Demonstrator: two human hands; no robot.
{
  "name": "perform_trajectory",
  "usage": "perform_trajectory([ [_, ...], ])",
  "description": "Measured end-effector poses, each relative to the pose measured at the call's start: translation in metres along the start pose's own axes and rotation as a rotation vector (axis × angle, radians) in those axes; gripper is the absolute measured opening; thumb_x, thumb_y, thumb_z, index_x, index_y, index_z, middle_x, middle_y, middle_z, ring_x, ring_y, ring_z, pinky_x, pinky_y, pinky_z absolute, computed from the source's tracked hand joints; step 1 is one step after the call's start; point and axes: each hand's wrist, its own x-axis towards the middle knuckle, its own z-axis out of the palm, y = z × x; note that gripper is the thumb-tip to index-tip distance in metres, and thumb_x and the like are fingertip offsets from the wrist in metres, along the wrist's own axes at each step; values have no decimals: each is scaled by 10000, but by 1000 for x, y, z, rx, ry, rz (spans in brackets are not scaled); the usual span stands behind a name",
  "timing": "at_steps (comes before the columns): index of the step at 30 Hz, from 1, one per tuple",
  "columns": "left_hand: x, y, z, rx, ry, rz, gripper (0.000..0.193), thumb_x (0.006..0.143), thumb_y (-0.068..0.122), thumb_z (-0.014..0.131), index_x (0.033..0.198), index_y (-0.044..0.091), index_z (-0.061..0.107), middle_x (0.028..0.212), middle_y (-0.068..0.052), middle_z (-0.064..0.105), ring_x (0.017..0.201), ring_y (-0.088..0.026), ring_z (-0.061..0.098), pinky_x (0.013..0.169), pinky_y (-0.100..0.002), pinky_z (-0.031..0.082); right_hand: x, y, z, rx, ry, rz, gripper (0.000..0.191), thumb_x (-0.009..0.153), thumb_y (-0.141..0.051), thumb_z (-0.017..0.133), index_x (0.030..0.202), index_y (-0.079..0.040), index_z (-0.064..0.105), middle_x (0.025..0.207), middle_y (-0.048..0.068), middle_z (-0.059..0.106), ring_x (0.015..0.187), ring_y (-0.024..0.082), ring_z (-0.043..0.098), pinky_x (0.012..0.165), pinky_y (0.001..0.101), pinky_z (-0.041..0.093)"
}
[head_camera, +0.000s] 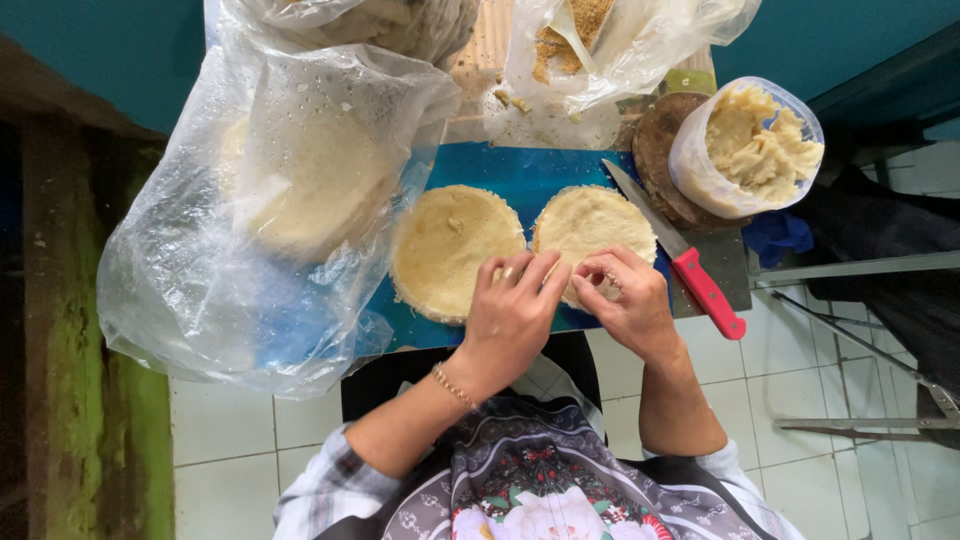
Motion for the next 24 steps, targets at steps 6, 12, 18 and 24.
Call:
perform_trajectory([
  [6,41,-14,29,-90,-228,-21,69,809,105,684,867,126,651,883,-38,651,966,-250,640,839,-423,431,8,-1,-11,39,-41,23,157,872,-85,778,1005,-32,715,1005,74,702,864,232,717,740,336,567],
  [12,36,-17,30,-219,-242,-70,44,847,130,706,849,148,666,866,-35,646,932,-248,633,874,-421,444,-2,-4,-27,-216,-50,-86,176,802,-156,829,928,-88,728,997,52,688,966,274,657,811,398,524],
  [18,44,-8,40,-112,-107,26,190,741,171,731,914,107,685,891,-80,655,957,-279,649,894,-465,425,7,-4,-27,-389,-16,-181,173,844,-133,793,993,-85,719,1061,45,700,1001,266,658,808,407,476],
  [24,47,-14,50,-326,-207,-81,130,778,198,757,865,134,685,854,-61,660,913,-267,660,876,-452,426,7,-6,-41,-400,-62,-139,290,739,-237,829,958,-85,712,1053,53,700,952,271,641,758,415,454],
])
